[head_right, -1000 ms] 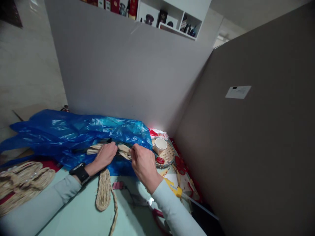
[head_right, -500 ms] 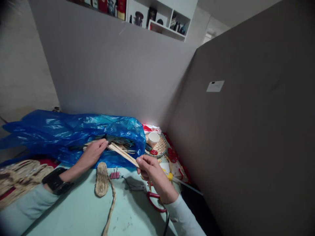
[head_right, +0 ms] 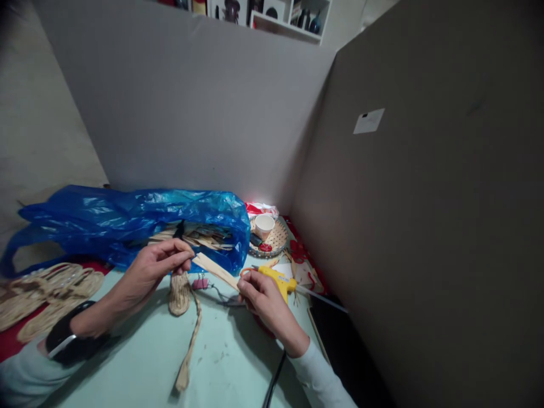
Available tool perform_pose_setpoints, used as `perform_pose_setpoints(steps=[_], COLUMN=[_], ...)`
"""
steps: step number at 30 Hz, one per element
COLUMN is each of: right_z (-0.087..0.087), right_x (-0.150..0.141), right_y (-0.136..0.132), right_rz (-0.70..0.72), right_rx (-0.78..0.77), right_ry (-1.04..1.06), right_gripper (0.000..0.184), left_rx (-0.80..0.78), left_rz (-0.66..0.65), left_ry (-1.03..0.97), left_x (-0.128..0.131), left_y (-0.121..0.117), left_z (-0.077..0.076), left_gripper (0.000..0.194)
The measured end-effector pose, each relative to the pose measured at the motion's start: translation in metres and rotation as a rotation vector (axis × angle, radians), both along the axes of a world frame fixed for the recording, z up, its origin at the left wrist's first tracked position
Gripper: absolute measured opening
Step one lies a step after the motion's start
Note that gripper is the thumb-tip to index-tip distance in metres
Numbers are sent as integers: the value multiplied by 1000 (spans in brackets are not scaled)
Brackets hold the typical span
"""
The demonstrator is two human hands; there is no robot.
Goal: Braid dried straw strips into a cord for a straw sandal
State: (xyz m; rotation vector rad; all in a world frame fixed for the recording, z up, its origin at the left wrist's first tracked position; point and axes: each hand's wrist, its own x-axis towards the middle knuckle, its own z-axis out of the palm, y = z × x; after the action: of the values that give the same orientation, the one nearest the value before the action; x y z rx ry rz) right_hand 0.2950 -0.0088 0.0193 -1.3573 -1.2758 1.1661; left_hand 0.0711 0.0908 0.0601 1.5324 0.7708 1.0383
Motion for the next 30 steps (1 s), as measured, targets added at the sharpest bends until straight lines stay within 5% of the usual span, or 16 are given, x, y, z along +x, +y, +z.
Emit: perform_pose_setpoints(steps=[12, 15, 21, 30], right_z=[-10, -8, -3, -9], right_x=[-9, -12, -16, -34], right_y=[-10, -12, -15, -23], right_rz=[61, 50, -67, -167], right_rx=[124, 171, 226, 289], right_ry=[-292, -361, -361, -236], right_gripper=[21, 19, 32, 35], left_rx=[-153, -122, -14, -180], left_rz=[52, 40, 35, -27], left_ry=[-1, 35, 36, 2], left_x=[-5, -8, -12, -7], left_y=[-37, -43, -49, -52], left_z=[-10, -13, -16, -31], left_gripper=[42, 39, 3, 17])
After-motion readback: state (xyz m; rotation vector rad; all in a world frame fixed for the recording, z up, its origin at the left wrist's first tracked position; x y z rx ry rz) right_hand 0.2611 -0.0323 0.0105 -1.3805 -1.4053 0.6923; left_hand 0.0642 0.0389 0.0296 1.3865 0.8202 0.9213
